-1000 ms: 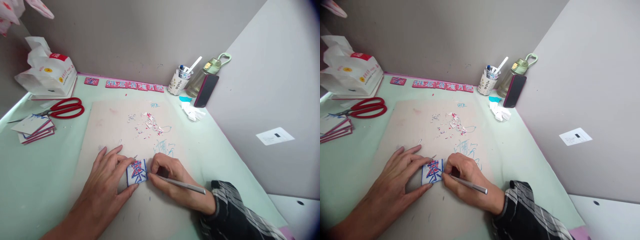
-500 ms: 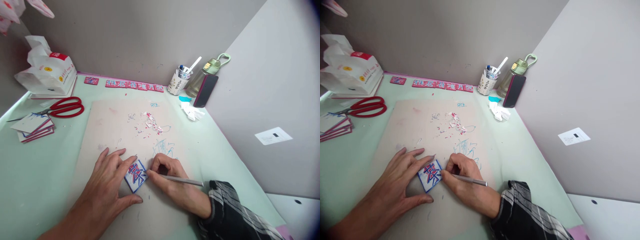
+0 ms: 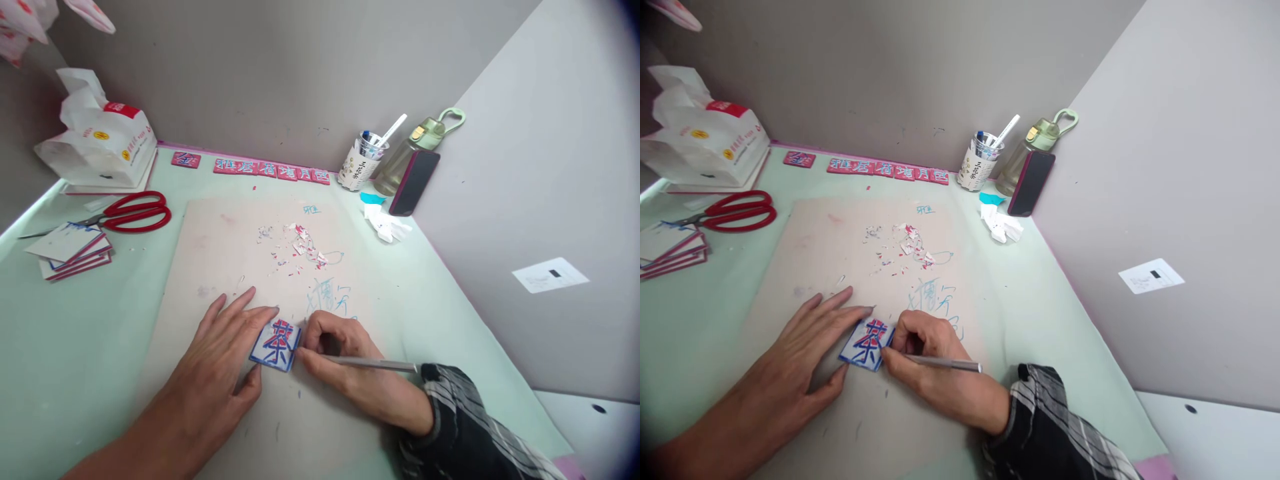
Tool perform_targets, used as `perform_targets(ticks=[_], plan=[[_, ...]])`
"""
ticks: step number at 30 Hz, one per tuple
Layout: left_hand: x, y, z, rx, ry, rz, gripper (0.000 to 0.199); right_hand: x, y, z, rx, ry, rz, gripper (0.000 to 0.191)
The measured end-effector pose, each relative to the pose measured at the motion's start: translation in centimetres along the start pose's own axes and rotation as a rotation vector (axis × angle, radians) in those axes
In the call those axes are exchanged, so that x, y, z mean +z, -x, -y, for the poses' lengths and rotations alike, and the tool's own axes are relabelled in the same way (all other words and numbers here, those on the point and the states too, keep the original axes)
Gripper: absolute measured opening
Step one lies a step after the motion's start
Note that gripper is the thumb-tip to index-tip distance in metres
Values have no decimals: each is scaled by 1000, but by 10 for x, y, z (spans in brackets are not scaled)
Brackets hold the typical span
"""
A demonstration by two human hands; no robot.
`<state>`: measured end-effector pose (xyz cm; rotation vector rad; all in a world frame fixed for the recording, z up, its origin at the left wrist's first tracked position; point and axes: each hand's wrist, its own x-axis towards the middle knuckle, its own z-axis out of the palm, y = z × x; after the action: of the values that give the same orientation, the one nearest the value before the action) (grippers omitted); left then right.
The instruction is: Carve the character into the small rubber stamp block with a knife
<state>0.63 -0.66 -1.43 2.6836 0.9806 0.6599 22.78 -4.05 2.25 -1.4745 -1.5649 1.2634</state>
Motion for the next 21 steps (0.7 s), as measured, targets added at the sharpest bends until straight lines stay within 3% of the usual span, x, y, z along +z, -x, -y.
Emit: perform_targets(ticks=[5, 7, 9, 12, 17, 21], plan=[[1, 0, -7, -104, 22, -34, 52, -4, -1, 2, 21, -58, 17, 22], [4, 0, -10, -132, 33, -46, 59, -5, -1, 3, 26, -58, 40, 22], [8, -1, -13, -141, 43, -62, 65, -4, -1, 5, 30, -56, 85, 21], [13, 0, -16, -130, 74, -90, 58, -4, 0, 6, 27, -89, 123, 23], [13, 3, -17, -91, 144, -21, 59, -7, 0, 6, 5, -137, 79, 29], [12, 3, -15, -124, 135, -61, 54, -5, 0, 6, 0, -165, 25, 28]])
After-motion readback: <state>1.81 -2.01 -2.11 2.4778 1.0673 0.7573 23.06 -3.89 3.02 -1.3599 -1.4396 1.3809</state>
